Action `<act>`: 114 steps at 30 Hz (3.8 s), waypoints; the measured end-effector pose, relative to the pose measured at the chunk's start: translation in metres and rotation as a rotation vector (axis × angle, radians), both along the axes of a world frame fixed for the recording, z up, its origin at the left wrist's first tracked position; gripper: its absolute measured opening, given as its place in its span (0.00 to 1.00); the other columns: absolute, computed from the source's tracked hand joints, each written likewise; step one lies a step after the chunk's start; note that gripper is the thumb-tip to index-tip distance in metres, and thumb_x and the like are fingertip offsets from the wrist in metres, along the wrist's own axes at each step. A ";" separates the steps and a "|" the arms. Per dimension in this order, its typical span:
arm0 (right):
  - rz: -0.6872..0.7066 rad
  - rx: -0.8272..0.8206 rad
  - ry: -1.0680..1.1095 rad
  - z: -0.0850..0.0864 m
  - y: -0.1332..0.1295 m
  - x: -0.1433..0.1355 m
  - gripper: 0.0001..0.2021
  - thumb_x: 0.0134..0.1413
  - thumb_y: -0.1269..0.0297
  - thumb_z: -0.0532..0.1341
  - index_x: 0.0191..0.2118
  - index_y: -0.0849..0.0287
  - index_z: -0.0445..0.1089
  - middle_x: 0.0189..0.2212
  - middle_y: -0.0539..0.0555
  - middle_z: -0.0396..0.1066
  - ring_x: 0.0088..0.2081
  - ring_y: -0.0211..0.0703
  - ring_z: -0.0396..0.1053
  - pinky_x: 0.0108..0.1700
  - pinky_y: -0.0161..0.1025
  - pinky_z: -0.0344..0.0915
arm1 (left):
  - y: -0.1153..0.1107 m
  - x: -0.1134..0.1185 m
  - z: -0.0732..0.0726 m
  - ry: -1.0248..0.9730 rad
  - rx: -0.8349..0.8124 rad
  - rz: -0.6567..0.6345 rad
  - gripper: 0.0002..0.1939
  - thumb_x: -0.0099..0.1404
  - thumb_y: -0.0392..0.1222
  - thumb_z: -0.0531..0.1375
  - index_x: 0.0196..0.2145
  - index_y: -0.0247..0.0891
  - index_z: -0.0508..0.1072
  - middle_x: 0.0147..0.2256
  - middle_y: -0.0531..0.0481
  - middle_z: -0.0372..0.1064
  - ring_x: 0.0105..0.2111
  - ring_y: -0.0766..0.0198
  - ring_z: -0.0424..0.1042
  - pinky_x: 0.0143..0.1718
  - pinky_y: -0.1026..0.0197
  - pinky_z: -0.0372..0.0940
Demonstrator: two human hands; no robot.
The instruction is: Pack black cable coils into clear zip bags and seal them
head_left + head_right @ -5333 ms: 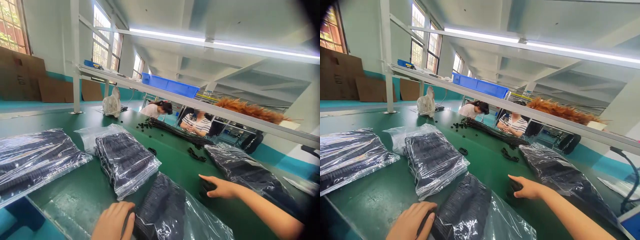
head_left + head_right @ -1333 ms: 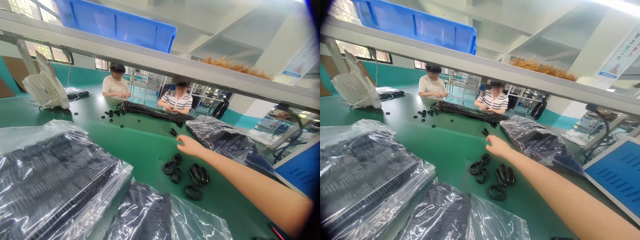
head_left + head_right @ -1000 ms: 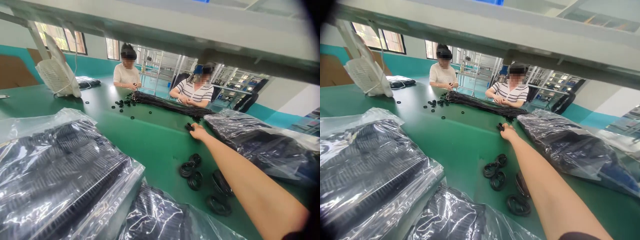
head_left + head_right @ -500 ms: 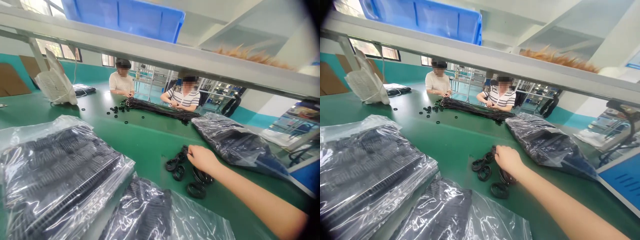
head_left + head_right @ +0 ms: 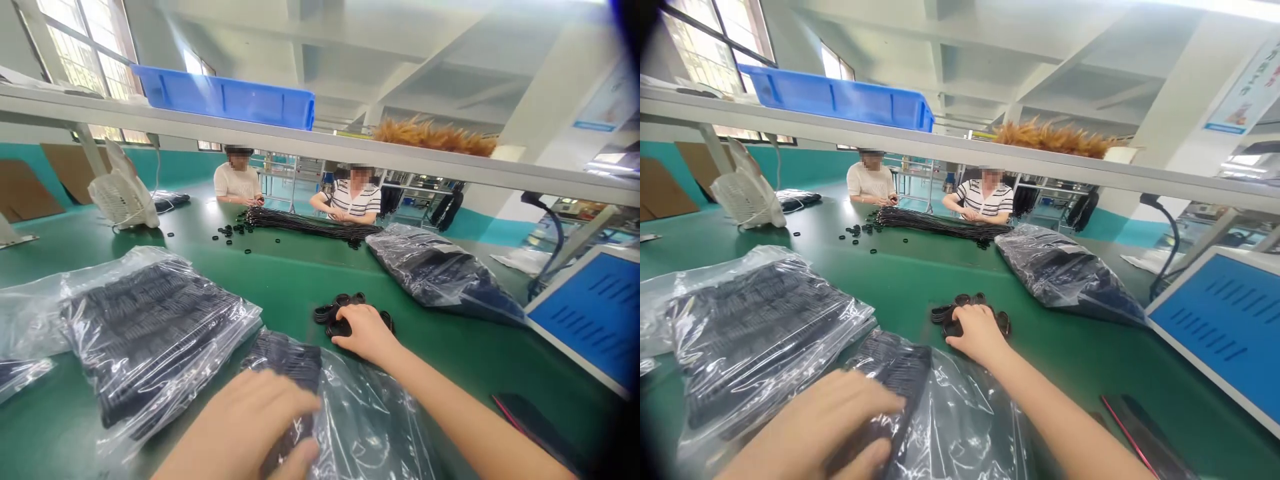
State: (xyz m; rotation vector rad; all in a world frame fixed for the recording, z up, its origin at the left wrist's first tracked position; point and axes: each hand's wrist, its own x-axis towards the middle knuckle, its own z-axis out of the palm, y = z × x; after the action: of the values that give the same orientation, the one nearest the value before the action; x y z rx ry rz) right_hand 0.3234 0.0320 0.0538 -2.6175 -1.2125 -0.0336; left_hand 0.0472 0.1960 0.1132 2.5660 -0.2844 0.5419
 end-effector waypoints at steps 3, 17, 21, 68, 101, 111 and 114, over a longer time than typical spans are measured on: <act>0.041 0.139 0.051 0.001 -0.013 -0.016 0.14 0.50 0.65 0.71 0.43 0.57 0.72 0.49 0.55 0.71 0.52 0.49 0.70 0.59 0.47 0.65 | -0.006 0.035 0.018 0.265 -0.085 0.027 0.16 0.69 0.50 0.60 0.54 0.51 0.76 0.48 0.51 0.77 0.45 0.55 0.76 0.48 0.56 0.69; 0.109 0.988 0.146 -0.002 -0.040 -0.126 0.19 0.63 0.67 0.62 0.58 0.51 0.63 0.59 0.60 0.64 0.58 0.47 0.69 0.61 0.49 0.71 | -0.025 0.077 -0.029 0.469 -1.164 -0.253 0.23 0.68 0.51 0.65 0.54 0.35 0.69 0.42 0.44 0.76 0.38 0.63 0.76 0.42 0.60 0.71; -0.084 1.096 0.611 -0.006 -0.041 -0.126 0.19 0.67 0.54 0.61 0.59 0.54 0.65 0.48 0.58 0.72 0.43 0.41 0.74 0.48 0.41 0.76 | -0.028 0.078 -0.028 0.441 -1.189 -0.235 0.27 0.68 0.52 0.66 0.55 0.37 0.62 0.35 0.49 0.75 0.32 0.64 0.78 0.37 0.61 0.71; -0.165 0.906 0.821 -0.018 -0.028 -0.124 0.16 0.52 0.51 0.71 0.40 0.58 0.77 0.36 0.53 0.74 0.38 0.43 0.69 0.43 0.39 0.67 | -0.022 0.090 -0.050 0.469 -1.186 -0.168 0.23 0.67 0.57 0.66 0.47 0.40 0.63 0.37 0.51 0.75 0.34 0.68 0.76 0.42 0.59 0.76; -0.067 0.969 0.506 -0.024 -0.030 -0.122 0.09 0.63 0.57 0.65 0.34 0.54 0.76 0.37 0.49 0.72 0.41 0.38 0.70 0.48 0.35 0.65 | -0.018 0.094 -0.053 0.462 -1.206 -0.027 0.26 0.64 0.63 0.65 0.38 0.38 0.62 0.33 0.53 0.73 0.23 0.67 0.77 0.25 0.66 0.72; -0.010 0.994 0.384 -0.023 -0.032 -0.126 0.08 0.66 0.59 0.62 0.46 0.54 0.74 0.46 0.53 0.70 0.42 0.38 0.71 0.51 0.38 0.69 | -0.024 0.092 -0.054 0.576 -1.178 -0.111 0.27 0.65 0.67 0.61 0.36 0.37 0.63 0.28 0.52 0.73 0.20 0.69 0.74 0.22 0.68 0.69; -0.070 1.019 0.448 -0.027 -0.030 -0.128 0.32 0.54 0.57 0.72 0.63 0.48 0.63 0.57 0.54 0.66 0.45 0.39 0.72 0.54 0.43 0.70 | -0.022 0.092 -0.054 0.621 -1.174 -0.141 0.28 0.63 0.68 0.63 0.36 0.37 0.64 0.22 0.55 0.69 0.17 0.69 0.71 0.19 0.69 0.67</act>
State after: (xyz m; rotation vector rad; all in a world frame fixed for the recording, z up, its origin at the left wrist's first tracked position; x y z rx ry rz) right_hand 0.1954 0.0018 0.0266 -1.6426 -0.6663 -0.0557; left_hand 0.1393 0.1741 0.0596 1.4293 0.0792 -0.1623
